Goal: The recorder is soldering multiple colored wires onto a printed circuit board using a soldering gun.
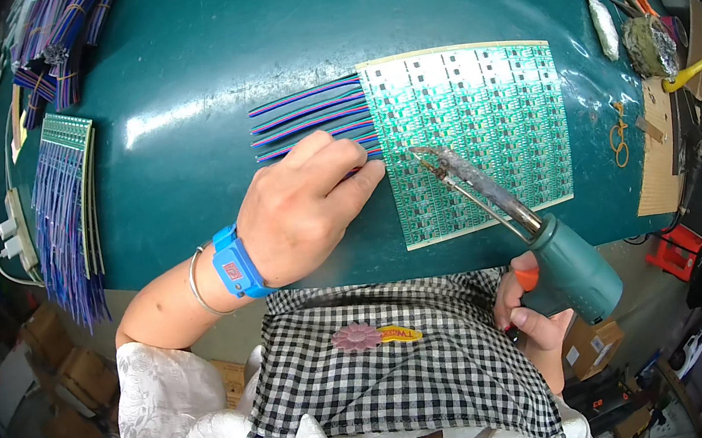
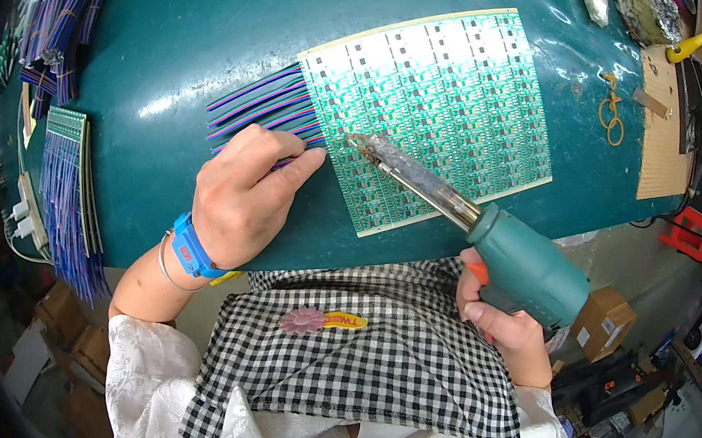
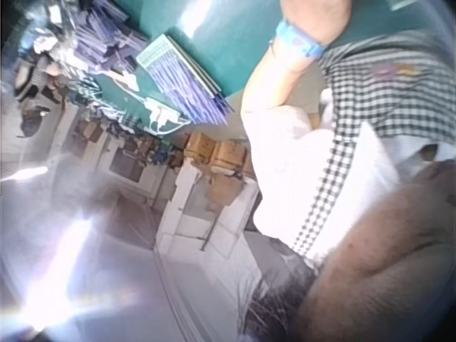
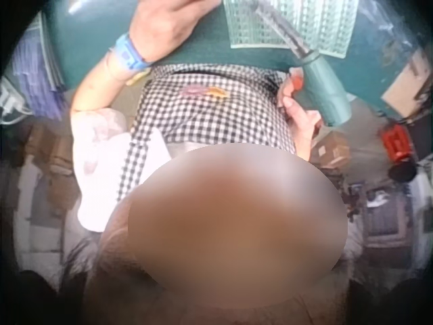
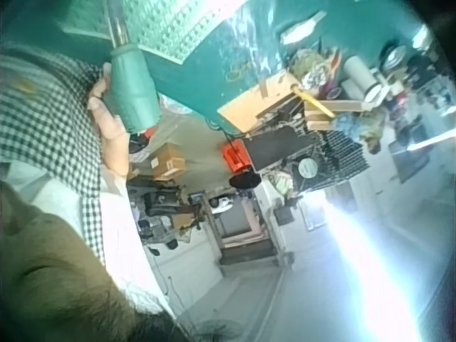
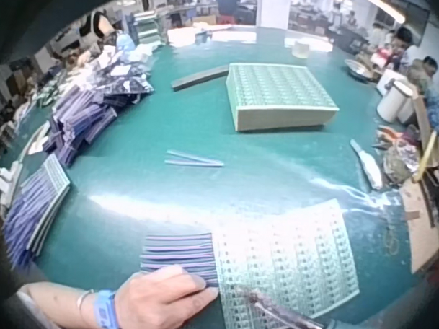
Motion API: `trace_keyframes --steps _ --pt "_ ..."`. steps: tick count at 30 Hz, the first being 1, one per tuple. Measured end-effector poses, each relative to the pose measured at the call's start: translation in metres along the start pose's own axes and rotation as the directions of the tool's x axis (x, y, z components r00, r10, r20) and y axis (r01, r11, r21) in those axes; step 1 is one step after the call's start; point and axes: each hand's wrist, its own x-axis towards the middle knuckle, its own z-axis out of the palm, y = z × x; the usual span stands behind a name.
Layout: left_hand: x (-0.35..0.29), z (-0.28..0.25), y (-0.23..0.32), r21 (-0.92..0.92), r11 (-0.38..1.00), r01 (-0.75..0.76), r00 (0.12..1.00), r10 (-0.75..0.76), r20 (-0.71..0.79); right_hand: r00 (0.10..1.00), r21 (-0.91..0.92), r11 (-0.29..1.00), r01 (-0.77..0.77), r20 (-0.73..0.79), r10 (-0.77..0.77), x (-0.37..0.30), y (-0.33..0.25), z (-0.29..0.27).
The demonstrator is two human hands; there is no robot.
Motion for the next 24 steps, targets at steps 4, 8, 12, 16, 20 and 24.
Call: trace_keyframes --steps 4,8,12,16,20,24 --pt "0.003 -0.005 0.007 0.036 0.999 0.026 0.998 -0.028 0.048 0.998 0.026 0.999 0.029 -0.051 -0.028 0.002 -0.004 -0.001" --pt "0.011 -0.032 0.015 0.06 0.996 0.071 0.985 -0.08 0.15 0.981 0.051 0.992 0.114 -0.163 -0.104 0.004 -0.011 0.002" --pt "0.036 -0.072 0.001 0.098 0.994 0.043 0.996 -0.05 0.076 0.968 0.14 0.958 0.25 -0.057 -0.245 0.012 -0.003 -0.018" --pt "0.084 -0.065 -0.072 0.332 0.939 0.087 0.994 -0.059 -0.092 0.955 0.19 0.937 0.293 -0.01 -0.296 0.015 -0.005 -0.018" --pt "0.113 -0.031 -0.122 0.298 0.938 0.18 0.982 -0.154 -0.107 0.95 0.163 0.938 0.305 0.014 -0.311 0.009 -0.003 -0.02" --pt "0.107 -0.017 -0.116 0.3 0.944 0.138 0.984 -0.097 -0.148 0.957 0.157 0.945 0.287 -0.012 -0.288 0.003 0.003 -0.026"
